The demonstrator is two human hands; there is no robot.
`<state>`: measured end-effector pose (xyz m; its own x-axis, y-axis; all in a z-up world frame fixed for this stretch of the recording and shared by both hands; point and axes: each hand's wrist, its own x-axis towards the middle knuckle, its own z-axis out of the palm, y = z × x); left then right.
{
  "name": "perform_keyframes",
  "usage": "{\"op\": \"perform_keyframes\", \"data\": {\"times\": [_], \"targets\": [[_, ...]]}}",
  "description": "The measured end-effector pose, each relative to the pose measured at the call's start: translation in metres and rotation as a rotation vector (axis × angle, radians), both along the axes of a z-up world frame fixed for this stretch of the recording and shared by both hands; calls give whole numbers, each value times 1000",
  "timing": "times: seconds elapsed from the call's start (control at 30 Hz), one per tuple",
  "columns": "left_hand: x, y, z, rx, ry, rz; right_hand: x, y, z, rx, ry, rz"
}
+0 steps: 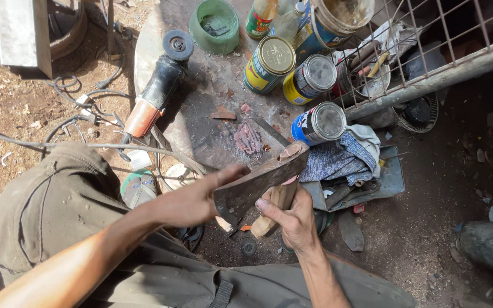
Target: The person applies a pink putty-like filler to a curved wooden piece using a metal putty knife. They spread and smooth the filler across the surface, then scrape off excess material. The person also handles a small metal ruler and a cloth during the process.
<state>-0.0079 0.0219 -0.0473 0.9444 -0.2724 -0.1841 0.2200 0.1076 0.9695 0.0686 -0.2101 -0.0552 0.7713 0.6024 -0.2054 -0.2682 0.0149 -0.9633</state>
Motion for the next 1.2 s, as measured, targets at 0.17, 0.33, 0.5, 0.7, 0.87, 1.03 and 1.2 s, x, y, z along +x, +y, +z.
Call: {"op": "perform_keyframes", "data": {"times": [0.17, 0.33, 0.5, 0.7, 0.87, 1.03, 1.2], "targets": [[-16, -30, -9, 150, -229, -15, -8, 6, 7, -68, -176, -32], [-21, -30, 0, -21, -25, 172, -4, 21, 13, 26, -177, -18], [-35, 45, 50, 58, -410, 182, 41, 61, 3, -23, -304, -44], [-5, 96, 66, 653, 308, 168, 62, 120, -73, 108, -84, 157], [7, 98, 30, 523, 389, 26, 83, 145, -132, 121, -105, 352], [3, 83, -20, 423, 282, 85, 87, 152, -160, 152, -87, 393], [10, 80, -44, 438, 192, 170, 81, 155, -165, 93, -140, 279]]}}
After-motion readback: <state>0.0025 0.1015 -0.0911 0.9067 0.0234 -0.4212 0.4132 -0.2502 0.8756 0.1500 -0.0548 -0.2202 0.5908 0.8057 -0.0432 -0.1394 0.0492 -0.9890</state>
